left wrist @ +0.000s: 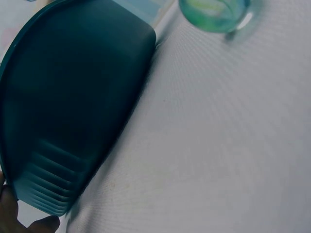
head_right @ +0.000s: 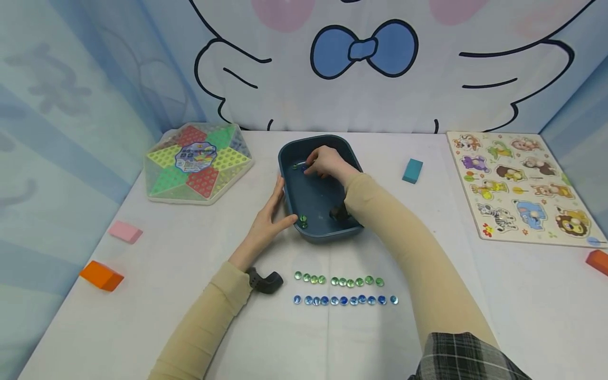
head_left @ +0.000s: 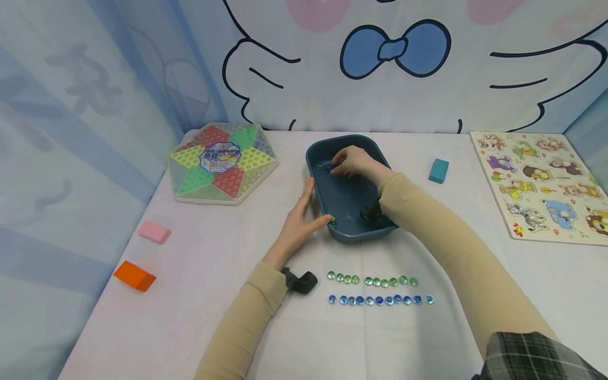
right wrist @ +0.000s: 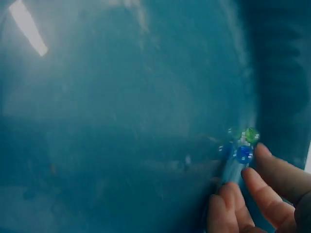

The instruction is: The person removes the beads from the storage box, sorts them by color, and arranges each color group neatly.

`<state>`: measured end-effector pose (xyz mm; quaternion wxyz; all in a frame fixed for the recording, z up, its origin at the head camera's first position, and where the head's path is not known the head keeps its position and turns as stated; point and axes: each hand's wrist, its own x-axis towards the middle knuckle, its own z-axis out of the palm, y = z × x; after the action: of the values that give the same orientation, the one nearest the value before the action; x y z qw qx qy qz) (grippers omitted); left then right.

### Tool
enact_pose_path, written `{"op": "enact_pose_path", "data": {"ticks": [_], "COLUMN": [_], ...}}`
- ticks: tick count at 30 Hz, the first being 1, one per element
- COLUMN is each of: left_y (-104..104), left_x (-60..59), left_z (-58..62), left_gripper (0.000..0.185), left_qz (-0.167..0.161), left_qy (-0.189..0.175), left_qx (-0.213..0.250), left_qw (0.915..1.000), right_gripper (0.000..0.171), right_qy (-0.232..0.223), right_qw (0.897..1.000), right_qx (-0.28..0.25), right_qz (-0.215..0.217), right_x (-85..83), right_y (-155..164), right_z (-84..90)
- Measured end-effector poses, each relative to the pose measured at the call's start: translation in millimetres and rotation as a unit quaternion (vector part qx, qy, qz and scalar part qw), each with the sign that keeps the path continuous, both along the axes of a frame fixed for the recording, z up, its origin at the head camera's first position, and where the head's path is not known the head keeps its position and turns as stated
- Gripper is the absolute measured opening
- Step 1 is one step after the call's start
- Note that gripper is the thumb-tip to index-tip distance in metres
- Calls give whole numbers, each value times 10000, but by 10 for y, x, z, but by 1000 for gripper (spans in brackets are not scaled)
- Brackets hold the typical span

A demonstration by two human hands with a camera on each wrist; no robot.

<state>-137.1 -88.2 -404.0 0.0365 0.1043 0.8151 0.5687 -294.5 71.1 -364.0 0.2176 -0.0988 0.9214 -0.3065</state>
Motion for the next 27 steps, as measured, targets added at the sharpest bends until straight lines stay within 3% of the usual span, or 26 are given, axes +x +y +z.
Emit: {"op": "enact_pose_path", "data": {"ticks": [3, 5, 13, 15, 27], "left_y": [-16, -20, -5, -13, -30], "left_x": [-71, -75, -53, -76, -82], "left_z": [-163, -187, -140, -192, -204], "left_gripper": [86, 86, 86, 86, 85], "left_qz": [24, 9, -25, -21, -34], "left_qy": [54, 117, 155, 206, 218], "left_qx": [-46, -21, 68, 85, 105], "left_qw": [10000, 9999, 9999, 9997, 9997], "right_gripper": [35, 32, 15, 15, 16], "right_qy": [137, 179, 325, 302, 205], "right_qw": [9997, 9995, 9990, 9991, 9993], "right_qx": [121, 142, 161, 143, 277], "right_qz": [171, 201, 273, 268, 170], "right_x": [38, 62, 111, 107, 105], "right_y": [-95, -164, -280, -274, -271], "right_z": [-23, -33, -56, -56, -46]}}
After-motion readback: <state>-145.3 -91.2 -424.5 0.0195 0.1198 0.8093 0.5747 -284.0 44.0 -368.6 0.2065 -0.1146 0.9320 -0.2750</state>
